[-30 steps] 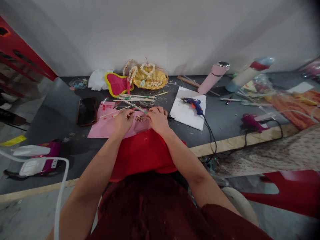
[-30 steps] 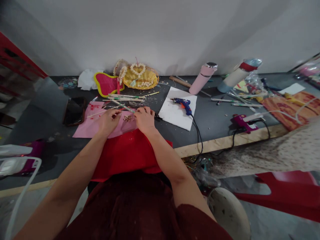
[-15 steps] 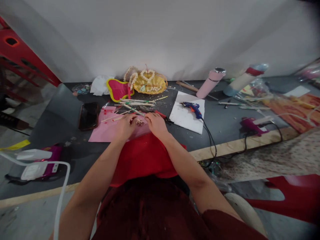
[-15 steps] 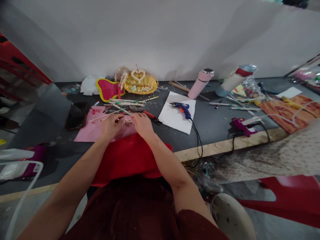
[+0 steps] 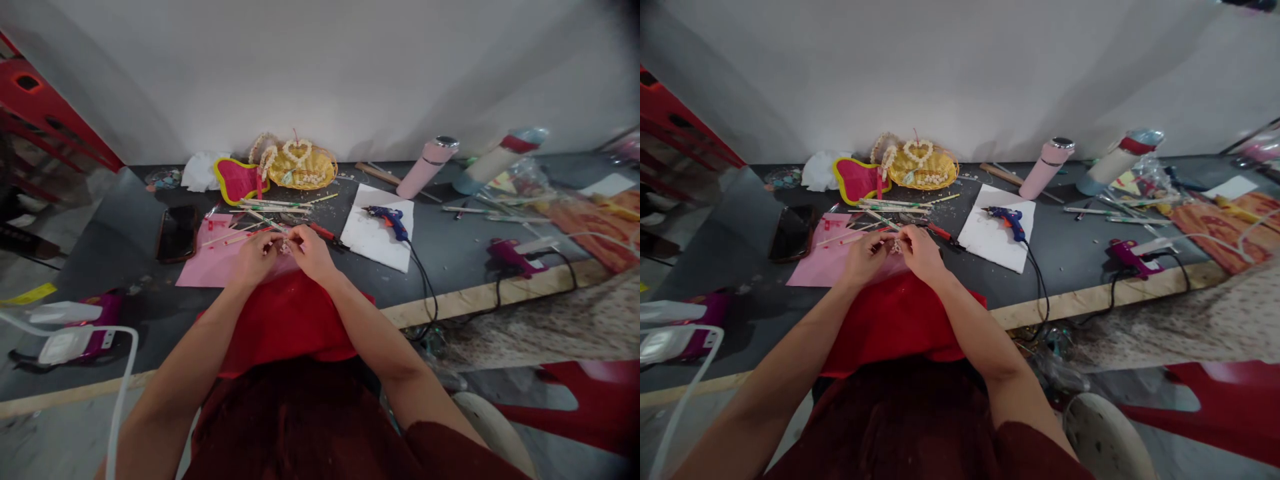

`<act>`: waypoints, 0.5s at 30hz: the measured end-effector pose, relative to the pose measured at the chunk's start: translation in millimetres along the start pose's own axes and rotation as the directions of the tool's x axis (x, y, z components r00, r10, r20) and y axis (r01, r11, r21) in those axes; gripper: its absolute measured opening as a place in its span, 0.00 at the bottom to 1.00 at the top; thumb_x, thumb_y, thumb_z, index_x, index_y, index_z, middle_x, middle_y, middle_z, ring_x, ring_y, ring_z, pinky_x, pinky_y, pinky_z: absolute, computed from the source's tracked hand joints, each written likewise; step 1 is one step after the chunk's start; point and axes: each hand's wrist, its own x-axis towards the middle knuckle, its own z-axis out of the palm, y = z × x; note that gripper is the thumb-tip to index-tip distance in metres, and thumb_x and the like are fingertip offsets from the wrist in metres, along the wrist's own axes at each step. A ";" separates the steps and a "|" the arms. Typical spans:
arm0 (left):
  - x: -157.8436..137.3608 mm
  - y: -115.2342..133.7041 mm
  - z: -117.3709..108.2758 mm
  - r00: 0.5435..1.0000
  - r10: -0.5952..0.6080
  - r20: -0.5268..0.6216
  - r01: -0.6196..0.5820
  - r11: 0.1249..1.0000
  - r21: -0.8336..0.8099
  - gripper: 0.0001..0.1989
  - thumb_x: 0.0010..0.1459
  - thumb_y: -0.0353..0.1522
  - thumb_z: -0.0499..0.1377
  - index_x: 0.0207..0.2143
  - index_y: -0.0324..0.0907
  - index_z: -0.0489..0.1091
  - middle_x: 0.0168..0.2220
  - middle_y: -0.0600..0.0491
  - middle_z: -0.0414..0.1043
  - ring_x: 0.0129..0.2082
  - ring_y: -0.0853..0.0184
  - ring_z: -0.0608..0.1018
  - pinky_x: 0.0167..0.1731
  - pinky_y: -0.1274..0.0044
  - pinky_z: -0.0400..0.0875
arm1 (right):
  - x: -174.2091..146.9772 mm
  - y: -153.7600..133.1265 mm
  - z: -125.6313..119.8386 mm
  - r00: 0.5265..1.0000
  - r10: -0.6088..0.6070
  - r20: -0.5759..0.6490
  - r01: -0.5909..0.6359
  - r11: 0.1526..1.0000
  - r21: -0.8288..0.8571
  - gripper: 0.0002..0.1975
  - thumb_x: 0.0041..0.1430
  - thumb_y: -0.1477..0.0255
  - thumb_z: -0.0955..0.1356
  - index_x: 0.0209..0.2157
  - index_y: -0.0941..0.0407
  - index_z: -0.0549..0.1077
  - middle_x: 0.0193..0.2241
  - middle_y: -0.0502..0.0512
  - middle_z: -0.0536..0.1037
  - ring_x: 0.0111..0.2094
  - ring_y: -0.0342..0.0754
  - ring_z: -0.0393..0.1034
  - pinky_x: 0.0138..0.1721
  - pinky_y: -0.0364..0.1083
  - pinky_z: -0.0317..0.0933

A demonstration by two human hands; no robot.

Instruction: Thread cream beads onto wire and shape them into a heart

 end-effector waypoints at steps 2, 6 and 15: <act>-0.2 -1.5 0.8 1.000 0.014 -0.006 -0.014 1.000 -0.011 0.10 0.59 0.30 0.56 0.40 0.43 0.76 0.36 0.51 0.78 0.34 0.67 0.77 0.35 0.76 0.68 | 0.0 -0.3 -0.5 1.000 -0.004 0.002 0.004 1.000 0.006 0.05 0.58 0.77 0.63 0.36 0.54 0.66 0.35 0.54 0.73 0.38 0.48 0.67 0.42 0.47 0.61; -1.1 -2.9 1.5 1.000 0.005 -0.021 -0.006 0.999 -0.046 0.10 0.60 0.33 0.56 0.40 0.43 0.76 0.34 0.52 0.78 0.32 0.68 0.76 0.32 0.77 0.67 | 0.0 0.8 -1.1 1.000 -0.007 0.024 0.007 1.000 -0.009 0.04 0.59 0.76 0.63 0.36 0.54 0.66 0.35 0.54 0.73 0.38 0.48 0.67 0.42 0.47 0.61; -0.6 -3.8 2.6 1.000 -0.005 -0.017 0.003 0.997 -0.071 0.08 0.59 0.33 0.57 0.38 0.44 0.76 0.33 0.53 0.77 0.31 0.69 0.75 0.32 0.77 0.67 | -0.4 2.2 -1.2 0.999 -0.001 0.050 0.000 1.000 0.025 0.07 0.58 0.77 0.63 0.38 0.53 0.66 0.37 0.55 0.75 0.41 0.49 0.69 0.44 0.49 0.62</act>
